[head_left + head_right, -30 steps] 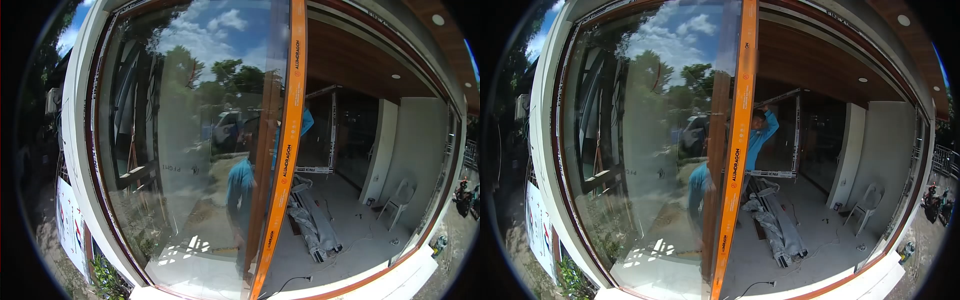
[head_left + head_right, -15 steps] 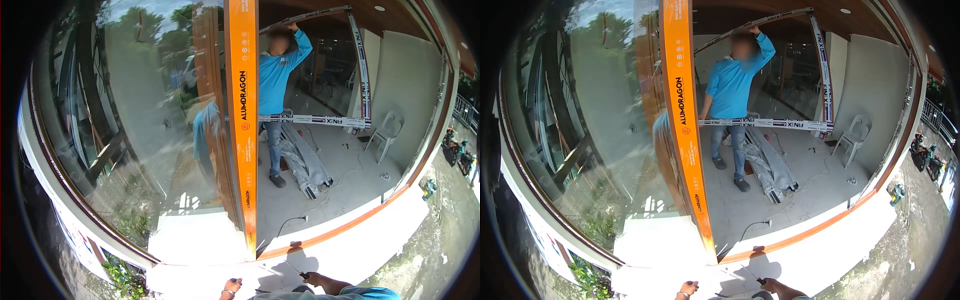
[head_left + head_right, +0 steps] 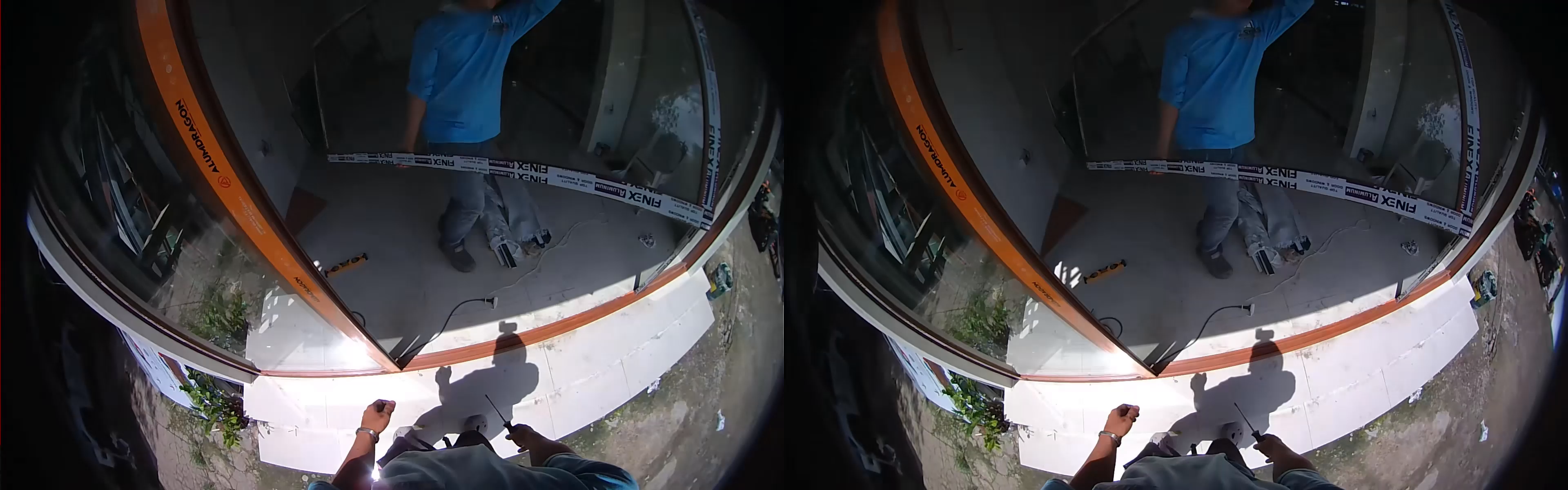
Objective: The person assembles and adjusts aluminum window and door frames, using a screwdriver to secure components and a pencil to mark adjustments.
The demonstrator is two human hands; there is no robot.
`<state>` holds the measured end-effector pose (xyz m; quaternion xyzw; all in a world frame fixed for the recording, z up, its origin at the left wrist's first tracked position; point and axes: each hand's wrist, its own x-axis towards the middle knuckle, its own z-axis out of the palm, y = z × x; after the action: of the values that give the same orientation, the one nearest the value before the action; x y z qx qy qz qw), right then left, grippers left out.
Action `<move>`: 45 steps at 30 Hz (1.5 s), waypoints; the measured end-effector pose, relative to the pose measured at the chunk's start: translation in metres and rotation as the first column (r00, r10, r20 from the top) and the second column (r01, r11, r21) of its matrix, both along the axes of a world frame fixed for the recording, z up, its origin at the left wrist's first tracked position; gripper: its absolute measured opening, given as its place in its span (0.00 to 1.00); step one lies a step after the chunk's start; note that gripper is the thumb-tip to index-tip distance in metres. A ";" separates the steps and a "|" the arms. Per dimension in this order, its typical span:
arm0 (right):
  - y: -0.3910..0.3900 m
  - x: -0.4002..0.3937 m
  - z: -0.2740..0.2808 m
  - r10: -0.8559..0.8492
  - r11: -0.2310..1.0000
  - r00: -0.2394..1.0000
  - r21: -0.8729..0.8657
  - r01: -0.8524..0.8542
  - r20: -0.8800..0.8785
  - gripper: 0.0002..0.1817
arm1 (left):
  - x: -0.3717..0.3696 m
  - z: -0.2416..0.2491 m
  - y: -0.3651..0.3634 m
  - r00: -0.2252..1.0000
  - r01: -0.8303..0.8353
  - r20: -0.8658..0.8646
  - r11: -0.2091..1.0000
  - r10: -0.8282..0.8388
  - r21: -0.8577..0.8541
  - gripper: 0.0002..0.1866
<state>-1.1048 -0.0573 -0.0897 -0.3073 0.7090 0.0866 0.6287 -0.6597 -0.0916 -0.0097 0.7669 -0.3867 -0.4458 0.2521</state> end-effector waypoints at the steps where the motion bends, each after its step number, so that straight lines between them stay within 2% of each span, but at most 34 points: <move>1: 0.002 -0.014 -0.006 -0.039 0.999 0.997 0.031 0.040 -0.060 0.18 | -0.005 -0.004 0.006 0.998 0.051 0.034 0.999 -0.051 0.003 0.18; 3: 0.004 -0.043 -0.006 -0.038 0.999 0.994 -0.036 0.035 -0.100 0.15 | -0.011 -0.034 0.017 0.996 0.087 -0.006 0.996 -0.087 -0.003 0.18; 4: 0.003 -0.053 -0.004 -0.094 0.995 0.990 -0.029 0.091 -0.106 0.13 | -0.014 -0.033 0.017 0.994 0.113 0.007 0.993 -0.113 0.033 0.18; 5: 0.003 -0.059 -0.004 -0.064 0.994 0.985 -0.101 0.048 -0.158 0.13 | -0.019 -0.030 0.018 0.984 0.151 0.090 0.987 -0.155 0.047 0.17; 7: 0.000 -0.066 0.001 -0.203 0.975 0.965 -0.129 0.183 -0.166 0.11 | -0.019 -0.035 0.011 0.964 0.206 0.167 0.978 -0.207 0.022 0.18; 8: 0.001 -0.066 -0.003 -0.325 0.939 0.939 -0.153 0.307 -0.111 0.11 | -0.023 -0.013 0.007 0.968 0.190 0.169 0.982 -0.185 -0.012 0.18; 9: 0.000 -0.065 -0.008 -0.340 0.938 0.935 -0.110 0.329 -0.103 0.17 | -0.026 0.008 -0.001 0.974 0.163 0.167 0.986 -0.154 -0.041 0.18; 11: 0.007 -0.052 -0.008 -0.466 0.875 0.884 -0.169 0.453 -0.046 0.18 | -0.023 0.035 -0.018 0.981 0.113 0.166 0.990 -0.098 -0.083 0.17; 12: 0.011 -0.044 -0.008 -0.456 0.884 0.889 -0.141 0.446 -0.042 0.19 | -0.011 0.016 -0.026 0.995 0.073 0.073 0.988 -0.063 -0.137 0.17; 15: 0.024 -0.010 0.001 -0.392 0.916 0.918 -0.116 0.384 -0.057 0.21 | -0.004 0.060 -0.043 0.991 0.027 0.133 0.987 -0.005 -0.161 0.17; 17: 0.036 0.010 0.012 -0.263 0.958 0.965 -0.112 0.262 0.006 0.22 | 0.008 0.050 -0.044 0.998 -0.039 0.036 0.971 0.048 -0.238 0.18; 19: 0.046 0.027 0.013 -0.090 0.986 0.995 -0.141 0.084 -0.037 0.21 | 0.019 0.048 -0.037 0.999 -0.027 0.014 0.973 0.031 -0.231 0.18; 21: 0.050 0.047 0.033 -0.044 0.992 0.998 -0.121 0.038 -0.045 0.23 | 0.029 0.034 -0.029 0.996 -0.043 -0.092 0.967 0.021 -0.252 0.18; 23: 0.054 0.061 0.044 0.071 0.992 0.992 -0.098 -0.081 -0.100 0.25 | 0.039 0.007 -0.018 0.991 -0.044 -0.131 0.965 0.010 -0.259 0.17; 25: 0.059 0.066 0.038 0.020 0.996 0.995 -0.087 -0.028 -0.093 0.26 | 0.049 -0.010 -0.009 0.993 -0.051 -0.113 0.974 0.026 -0.222 0.16; 28: 0.065 0.072 0.028 -0.148 0.980 0.986 -0.146 0.135 -0.080 0.26 | 0.061 -0.016 -0.004 0.991 -0.046 -0.131 0.981 0.021 -0.188 0.16; 33: 0.064 0.083 0.047 -0.158 0.978 0.980 -0.157 0.138 -0.123 0.23 | 0.077 -0.001 -0.016 0.993 -0.027 -0.121 0.987 0.008 -0.157 0.15; 36: 0.067 0.088 0.051 -0.213 0.959 0.973 -0.210 0.190 -0.092 0.24 | 0.081 0.012 -0.033 0.984 -0.053 -0.175 0.969 0.011 -0.240 0.16; 38: 0.063 0.093 0.055 -0.104 0.979 0.984 -0.189 0.075 -0.148 0.25 | 0.078 0.021 -0.042 0.980 -0.081 -0.200 0.955 0.023 -0.284 0.16; 39: 0.059 0.098 0.063 -0.112 0.977 0.984 -0.196 0.083 -0.141 0.25 | 0.076 0.025 -0.046 0.973 -0.114 -0.226 0.940 0.041 -0.323 0.16; 40: 0.056 0.100 0.073 0.015 0.974 0.988 -0.222 -0.049 -0.154 0.25 | 0.075 0.030 -0.049 0.976 -0.100 -0.217 0.946 0.032 -0.309 0.15; 41: 0.051 0.104 0.080 0.140 0.951 0.975 -0.250 -0.180 -0.172 0.25 | 0.068 0.045 -0.049 0.966 -0.123 -0.256 0.943 0.043 -0.308 0.14; 42: 0.049 0.107 0.075 0.291 0.862 0.931 -0.363 -0.355 -0.220 0.25 | 0.066 0.049 -0.051 0.960 -0.134 -0.277 0.944 0.048 -0.300 0.13; 43: 0.048 0.108 0.071 0.292 0.856 0.934 -0.379 -0.352 -0.208 0.25 | 0.064 0.049 -0.051 0.952 -0.141 -0.301 0.946 0.048 -0.293 0.13; 45: 0.034 0.112 0.063 0.472 0.771 0.859 -0.379 -0.511 -0.198 0.30 | 0.060 0.061 -0.054 0.942 -0.157 -0.326 0.963 0.079 -0.219 0.13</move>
<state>-0.9926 -0.0231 -0.0269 -0.6053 0.6332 0.1078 0.4702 -0.5995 -0.1458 0.0516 0.6715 -0.3460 -0.4960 0.4283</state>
